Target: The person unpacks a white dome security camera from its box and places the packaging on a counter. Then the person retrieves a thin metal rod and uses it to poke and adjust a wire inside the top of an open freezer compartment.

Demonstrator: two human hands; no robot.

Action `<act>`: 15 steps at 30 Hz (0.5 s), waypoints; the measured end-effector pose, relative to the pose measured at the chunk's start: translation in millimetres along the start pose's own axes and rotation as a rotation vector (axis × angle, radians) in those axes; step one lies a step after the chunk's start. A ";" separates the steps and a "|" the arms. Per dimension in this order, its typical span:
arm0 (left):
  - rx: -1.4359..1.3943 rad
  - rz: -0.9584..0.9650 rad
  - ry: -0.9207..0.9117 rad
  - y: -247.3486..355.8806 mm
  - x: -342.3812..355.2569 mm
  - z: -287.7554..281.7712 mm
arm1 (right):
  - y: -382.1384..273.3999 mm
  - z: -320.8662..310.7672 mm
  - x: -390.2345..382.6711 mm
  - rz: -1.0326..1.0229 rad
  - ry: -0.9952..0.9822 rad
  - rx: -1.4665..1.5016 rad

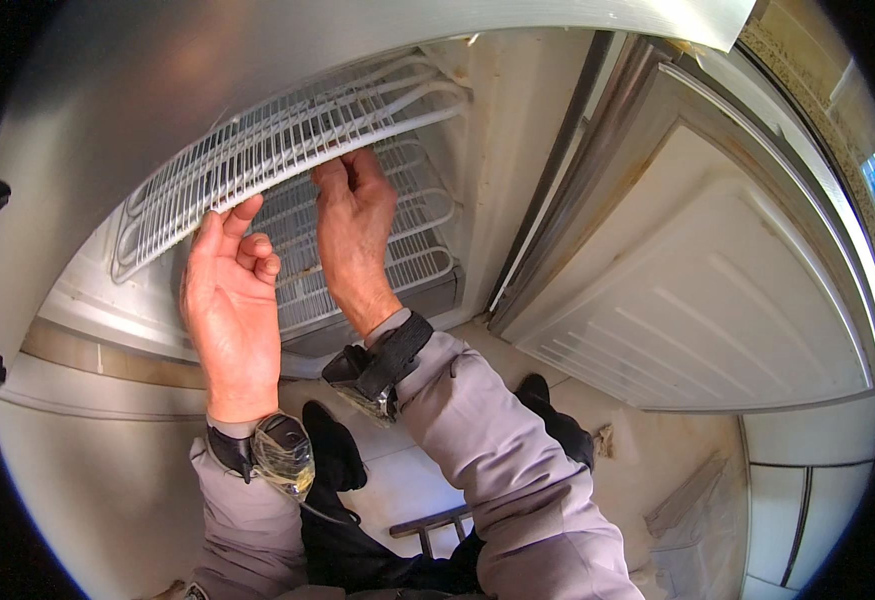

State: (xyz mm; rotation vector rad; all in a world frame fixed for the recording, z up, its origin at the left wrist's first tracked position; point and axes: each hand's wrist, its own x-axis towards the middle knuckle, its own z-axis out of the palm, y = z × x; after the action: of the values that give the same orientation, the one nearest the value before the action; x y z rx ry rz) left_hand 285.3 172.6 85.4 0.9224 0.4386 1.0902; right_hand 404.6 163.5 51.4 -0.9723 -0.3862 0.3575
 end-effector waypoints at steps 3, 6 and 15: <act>-0.010 0.022 -0.028 -0.6 -2.8 -1.4 | 2.8 -2.3 5.7 -0.038 -0.016 0.051; -0.002 0.004 -0.026 1.6 0.0 -3.7 | 11.2 -4.4 3.7 -0.021 -0.068 0.022; 0.008 -0.019 -0.048 4.7 -1.9 -5.3 | 13.1 -24.3 -14.0 0.128 -0.005 -0.001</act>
State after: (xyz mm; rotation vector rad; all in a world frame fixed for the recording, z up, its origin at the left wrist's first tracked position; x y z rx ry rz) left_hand 278.0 173.9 86.0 0.9476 0.4114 1.0472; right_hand 402.2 146.3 25.7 -0.9997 -0.3293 0.4763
